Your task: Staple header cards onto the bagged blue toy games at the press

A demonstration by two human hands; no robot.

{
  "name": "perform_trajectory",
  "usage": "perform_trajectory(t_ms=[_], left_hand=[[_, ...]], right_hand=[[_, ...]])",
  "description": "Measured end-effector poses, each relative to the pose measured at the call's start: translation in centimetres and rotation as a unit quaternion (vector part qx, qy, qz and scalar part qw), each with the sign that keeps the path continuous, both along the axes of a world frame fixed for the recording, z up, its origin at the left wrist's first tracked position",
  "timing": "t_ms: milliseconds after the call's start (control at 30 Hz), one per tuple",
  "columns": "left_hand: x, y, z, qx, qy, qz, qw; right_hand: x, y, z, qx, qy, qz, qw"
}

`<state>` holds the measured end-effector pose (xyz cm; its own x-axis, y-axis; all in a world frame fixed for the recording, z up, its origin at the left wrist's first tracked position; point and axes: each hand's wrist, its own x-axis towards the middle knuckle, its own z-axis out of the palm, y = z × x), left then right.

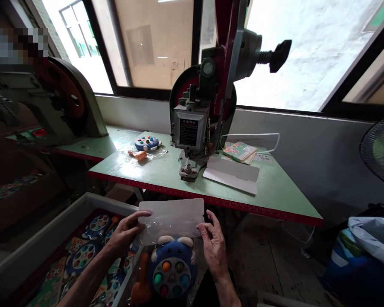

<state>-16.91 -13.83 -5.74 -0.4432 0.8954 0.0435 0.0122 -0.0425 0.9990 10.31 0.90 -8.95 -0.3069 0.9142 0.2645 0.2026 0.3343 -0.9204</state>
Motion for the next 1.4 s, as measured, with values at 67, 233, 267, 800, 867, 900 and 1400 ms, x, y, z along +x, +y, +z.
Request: perform_trajectory(t_ms=[67, 233, 267, 800, 867, 900, 1400], left_hand=[[-0.1, 0.2, 0.5, 0.003, -0.007, -0.017, 1.000], [0.9, 0.9, -0.5, 0.032, -0.066, 0.009, 0.997], [1.1, 1.0, -1.1, 0.026, -0.080, 0.025, 0.996], [2.0, 1.1, -1.2, 0.008, -0.107, 0.095, 0.990], [1.9, 1.2, -1.2, 0.010, -0.102, 0.096, 0.990], [1.8, 1.3, -1.1, 0.009, -0.104, 0.093, 0.990], [-0.8, 1.2, 0.4, -0.057, -0.130, 0.008, 0.990]], right_hand=[[0.3, 0.3, -0.1, -0.042, 0.002, 0.022, 0.999], [0.7, 0.2, 0.1, -0.050, -0.016, -0.004, 0.999], [0.8, 0.1, 0.1, -0.046, -0.019, -0.013, 0.999], [0.6, 0.6, 0.4, -0.076, -0.026, -0.043, 0.996], [0.4, 0.4, 0.9, -0.048, -0.044, -0.071, 0.995], [0.4, 0.4, 1.1, -0.036, -0.047, -0.081, 0.995], [-0.3, 1.6, 0.4, -0.240, 0.202, 0.009, 0.949]])
